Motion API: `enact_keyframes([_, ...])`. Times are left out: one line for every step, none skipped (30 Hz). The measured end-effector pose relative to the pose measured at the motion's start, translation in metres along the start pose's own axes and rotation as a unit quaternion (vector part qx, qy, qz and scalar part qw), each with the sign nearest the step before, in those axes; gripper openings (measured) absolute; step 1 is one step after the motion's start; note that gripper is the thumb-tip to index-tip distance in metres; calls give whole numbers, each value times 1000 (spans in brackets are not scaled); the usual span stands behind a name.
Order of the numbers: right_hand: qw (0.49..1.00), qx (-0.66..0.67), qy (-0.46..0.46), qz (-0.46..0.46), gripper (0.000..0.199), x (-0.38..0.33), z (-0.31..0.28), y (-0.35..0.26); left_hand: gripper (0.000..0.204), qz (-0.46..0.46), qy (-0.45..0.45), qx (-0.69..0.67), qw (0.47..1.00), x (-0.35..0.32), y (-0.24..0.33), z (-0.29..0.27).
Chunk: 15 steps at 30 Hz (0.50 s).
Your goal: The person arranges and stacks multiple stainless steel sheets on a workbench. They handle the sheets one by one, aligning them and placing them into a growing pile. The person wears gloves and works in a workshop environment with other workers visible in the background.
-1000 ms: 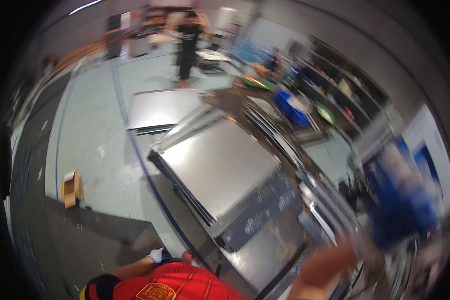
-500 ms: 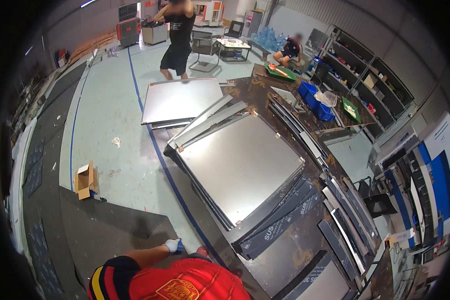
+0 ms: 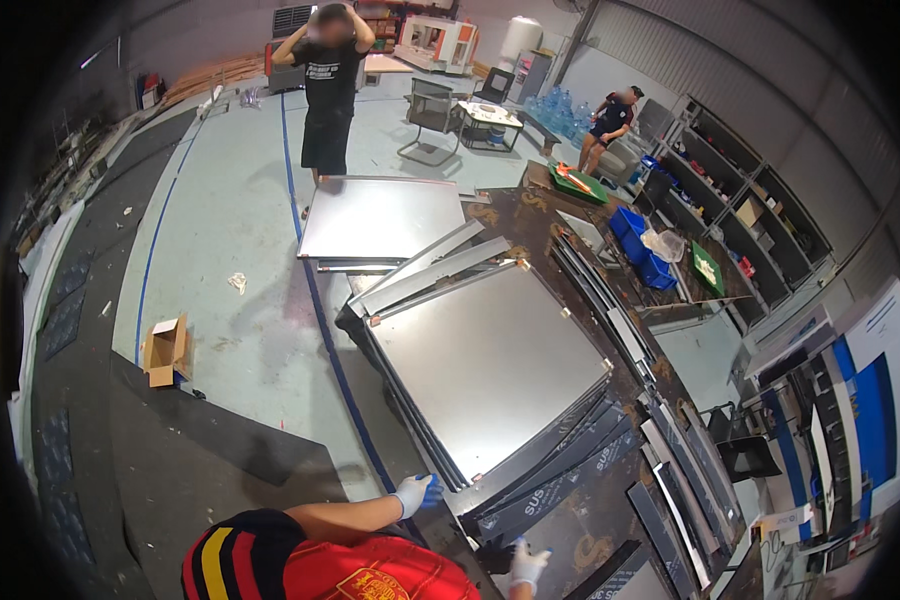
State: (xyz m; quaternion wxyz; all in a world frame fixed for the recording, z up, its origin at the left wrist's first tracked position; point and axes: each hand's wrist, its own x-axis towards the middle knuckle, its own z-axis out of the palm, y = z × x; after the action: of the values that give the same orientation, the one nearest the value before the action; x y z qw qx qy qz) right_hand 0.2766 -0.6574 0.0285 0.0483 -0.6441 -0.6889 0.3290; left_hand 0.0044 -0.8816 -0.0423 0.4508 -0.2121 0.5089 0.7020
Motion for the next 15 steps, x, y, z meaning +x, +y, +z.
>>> enact_keyframes([999,-40,-25,-3,128,-11,23,-3,28,-11,-17,8,1000,-2,0,-3])
enact_keyframes([998,-49,-35,-23,132,-23,47,-10,26,-37,-26,17,999,0,0,-10])
enact_keyframes([997,-54,-50,3,134,-29,57,-18,27,-9,-16,37,999,0,-7,-22])
enact_keyframes([996,-61,-59,30,135,-32,61,-27,29,-20,3,37,999,5,-11,-34])
enact_keyframes([996,-58,-61,15,134,-35,61,-34,30,-31,22,36,999,8,-21,-49])
enact_keyframes([997,-58,-58,3,134,-37,60,-40,32,-47,46,32,997,11,-33,-68])
enact_keyframes([997,-60,-55,-11,133,-38,59,-44,34,-61,29,6,998,15,-44,-88])
enact_keyframes([998,-34,-51,-15,133,-38,60,-47,35,-81,17,-21,996,19,-53,-111])
enact_keyframes([999,-10,-48,-19,133,-36,60,-50,37,-131,29,-50,990,22,-61,-133])
enact_keyframes([999,14,-45,-22,133,-37,62,-50,37,-116,-87,-110,983,23,-68,-155])
enact_keyframes([999,0,-50,-6,133,-36,63,-52,38,-127,-177,-170,961,23,-71,-175])
enact_keyframes([999,-6,-51,-2,133,-37,65,-52,38,-143,-247,-221,933,22,-75,-186])
enact_keyframes([999,-11,-52,3,133,-37,67,-55,33,-108,-388,-265,876,23,-79,-187])
enact_keyframes([999,-15,-43,5,133,-38,68,-58,31,-96,-268,-212,935,21,-81,-187])
enact_keyframes([1000,-11,-27,3,134,-40,69,-61,29,-83,-163,-163,970,21,-83,-181])
